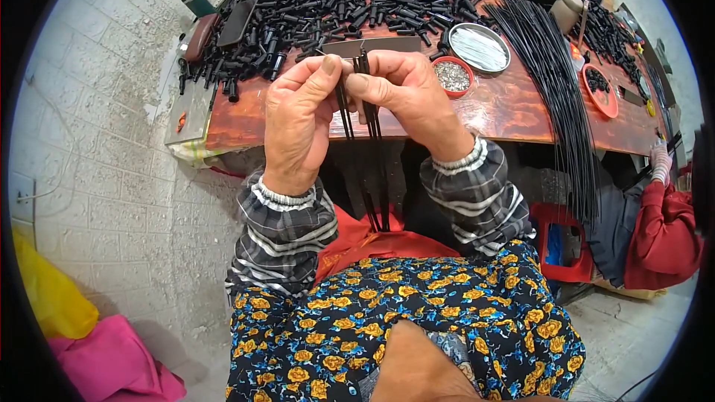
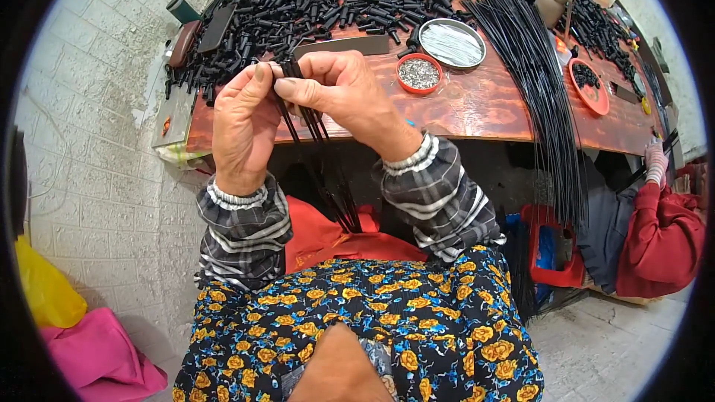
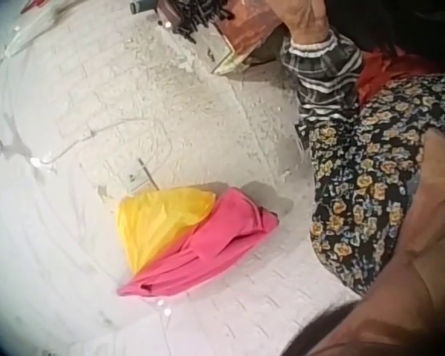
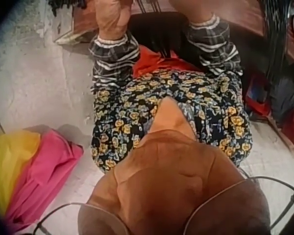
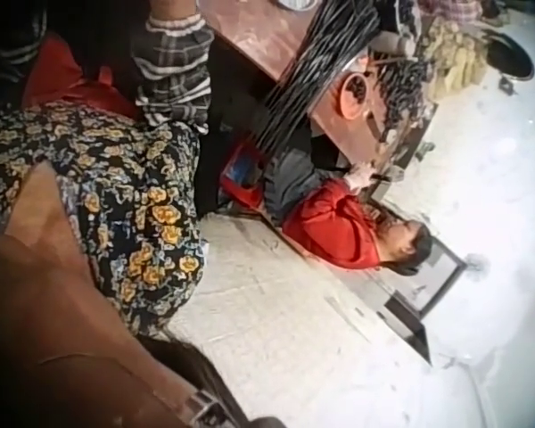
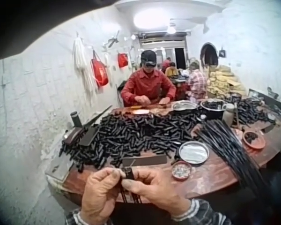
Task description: Assembling and trimming black plastic components at a factory workbench.
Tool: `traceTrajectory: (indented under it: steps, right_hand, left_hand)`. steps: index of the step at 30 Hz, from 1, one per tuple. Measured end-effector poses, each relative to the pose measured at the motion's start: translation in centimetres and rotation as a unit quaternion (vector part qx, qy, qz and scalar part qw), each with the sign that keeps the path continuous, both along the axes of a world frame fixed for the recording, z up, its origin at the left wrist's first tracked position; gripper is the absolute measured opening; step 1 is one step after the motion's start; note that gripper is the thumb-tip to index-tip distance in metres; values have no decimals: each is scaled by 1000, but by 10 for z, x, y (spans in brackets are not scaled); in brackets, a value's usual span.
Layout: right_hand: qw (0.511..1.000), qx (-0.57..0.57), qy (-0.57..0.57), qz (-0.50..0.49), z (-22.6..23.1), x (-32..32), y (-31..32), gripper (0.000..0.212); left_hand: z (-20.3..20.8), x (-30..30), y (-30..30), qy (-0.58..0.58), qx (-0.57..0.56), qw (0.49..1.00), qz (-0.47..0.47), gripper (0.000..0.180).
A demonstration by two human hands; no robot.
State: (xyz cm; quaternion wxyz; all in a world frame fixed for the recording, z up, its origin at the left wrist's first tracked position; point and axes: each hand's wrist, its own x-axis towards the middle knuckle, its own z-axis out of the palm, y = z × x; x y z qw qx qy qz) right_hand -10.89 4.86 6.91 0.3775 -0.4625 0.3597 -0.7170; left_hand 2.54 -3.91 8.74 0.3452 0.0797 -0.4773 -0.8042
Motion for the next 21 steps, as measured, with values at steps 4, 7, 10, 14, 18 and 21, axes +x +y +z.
traceTrajectory:
  steps: [4, 7, 10, 14, 18, 21]
  right_hand:
    - [998, 6, 38, 47, 7, -9, -1, 24]
    - [996, 44, 72, 33, 11, -6, 4, 11]
    - [980, 12, 152, -127, -1, 1, -2, 12]
    - [915, 40, 292, -277, 8, 17, 9, 16]
    - [983, 39, 117, -134, 3, 10, 1, 14]
    - [996, 23, 68, -50, 5, 3, 0, 17]
  left_hand:
    - [10, 0, 4, -26, 15, 999, -14, 17]
    - [6, -1, 4, -4, -7, 1000, -12, 15]
    - [3, -14, 11, 46, -11, 997, 55, 12]
    - [0, -20, 23, 27, -72, 980, 185, 8]
    - [-2, -24, 19, 71, -17, 986, 149, 9]
    - [-3, -25, 14, 61, -4, 989, 134, 10]
